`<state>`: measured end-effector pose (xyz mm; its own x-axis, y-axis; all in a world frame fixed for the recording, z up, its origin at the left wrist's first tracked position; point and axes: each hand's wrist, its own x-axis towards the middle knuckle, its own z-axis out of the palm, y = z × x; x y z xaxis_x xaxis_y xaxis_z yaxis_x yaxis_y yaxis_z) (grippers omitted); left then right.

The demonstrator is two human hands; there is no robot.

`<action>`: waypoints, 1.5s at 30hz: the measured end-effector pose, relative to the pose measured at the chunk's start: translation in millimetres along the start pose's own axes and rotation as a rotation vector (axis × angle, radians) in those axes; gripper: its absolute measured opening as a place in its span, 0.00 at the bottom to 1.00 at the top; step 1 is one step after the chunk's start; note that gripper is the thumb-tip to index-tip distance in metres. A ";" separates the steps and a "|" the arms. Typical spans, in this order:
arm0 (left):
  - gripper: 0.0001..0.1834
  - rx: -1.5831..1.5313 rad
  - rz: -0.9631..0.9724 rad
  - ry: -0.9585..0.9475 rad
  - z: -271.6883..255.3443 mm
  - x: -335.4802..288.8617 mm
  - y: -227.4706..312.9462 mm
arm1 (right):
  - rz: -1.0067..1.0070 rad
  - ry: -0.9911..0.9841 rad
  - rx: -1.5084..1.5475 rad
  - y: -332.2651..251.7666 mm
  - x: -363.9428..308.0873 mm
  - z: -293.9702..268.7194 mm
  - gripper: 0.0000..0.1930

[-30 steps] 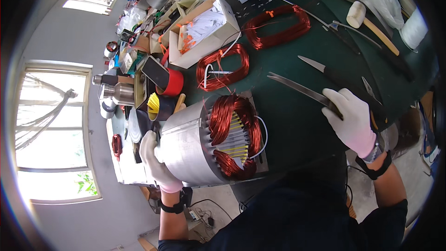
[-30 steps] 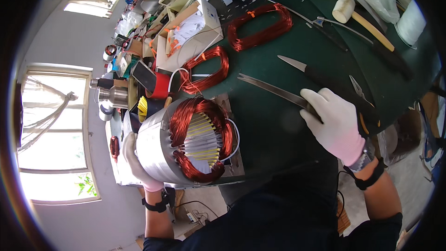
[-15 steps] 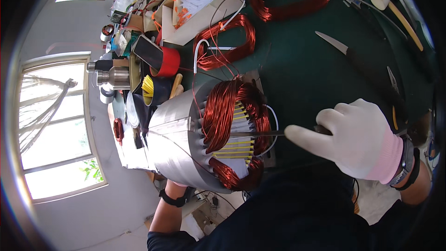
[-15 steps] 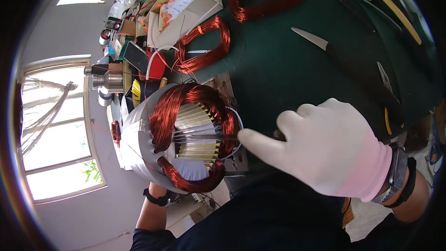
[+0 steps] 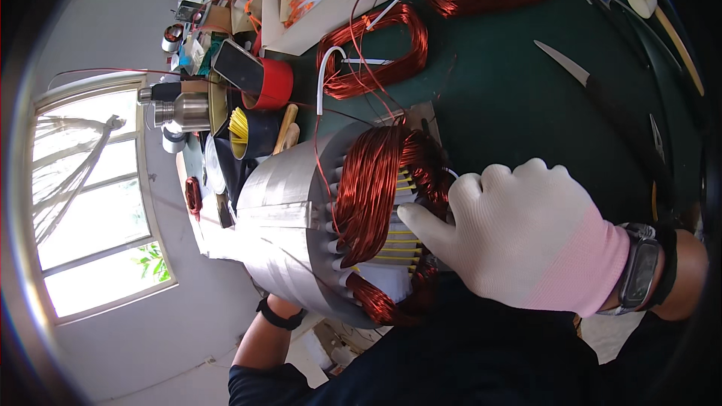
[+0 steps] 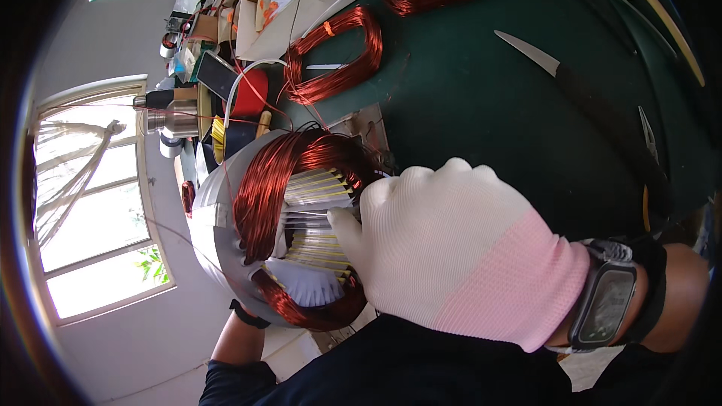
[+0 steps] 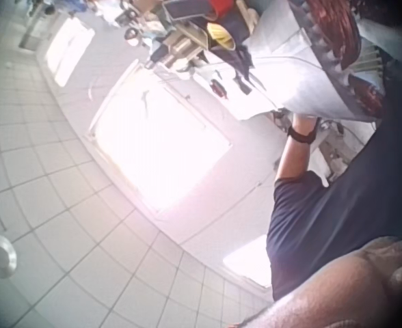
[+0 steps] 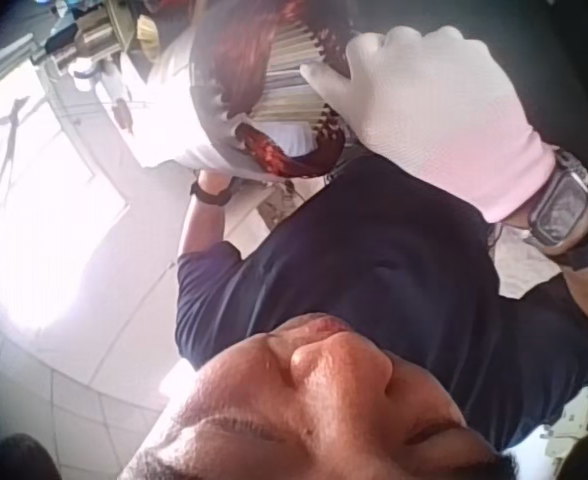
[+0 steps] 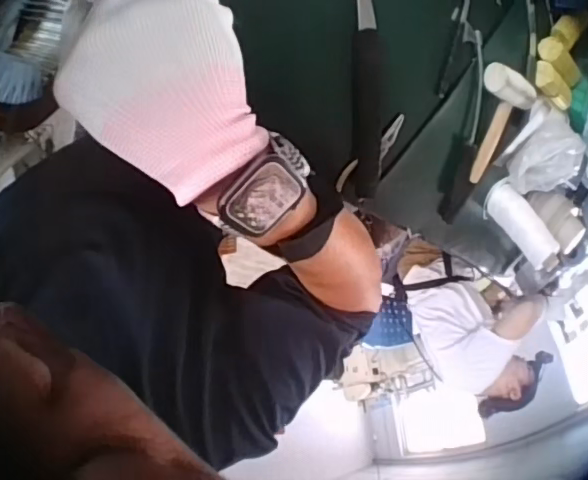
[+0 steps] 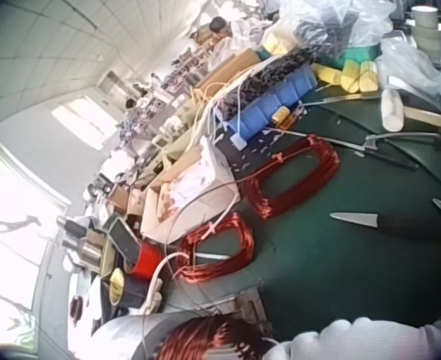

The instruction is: Assembling and shaping copper coils into a motor stator using a tool.

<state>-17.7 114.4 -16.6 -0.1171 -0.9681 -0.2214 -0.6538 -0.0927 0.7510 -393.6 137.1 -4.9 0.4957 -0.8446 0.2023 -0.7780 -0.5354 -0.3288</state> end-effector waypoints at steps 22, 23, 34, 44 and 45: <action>0.31 -0.611 -0.209 -0.270 4.9 10.5 -17.9 | -0.075 -0.014 -0.103 28.3 -21.1 -13.8 0.24; 0.31 -0.633 -0.218 -0.284 8.1 13.3 -16.5 | -0.079 0.023 -0.093 23.9 -15.6 -8.4 0.24; 0.31 -0.912 -0.330 -0.425 -0.5 6.7 -22.4 | -0.043 0.081 -0.143 19.3 -19.9 -3.8 0.23; 0.32 -1.123 -0.398 -0.565 10.2 12.4 -19.9 | -0.088 0.112 -0.084 18.0 -11.3 7.8 0.24; 0.33 -1.167 -0.385 -0.587 9.7 12.0 -24.4 | -0.090 0.110 -0.092 18.3 -13.2 5.0 0.23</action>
<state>-10.5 107.3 -43.7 -0.5621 -0.6228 -0.5443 0.2556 -0.7566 0.6018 -412.4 138.5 -18.3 0.5241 -0.7858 0.3285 -0.7668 -0.6032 -0.2195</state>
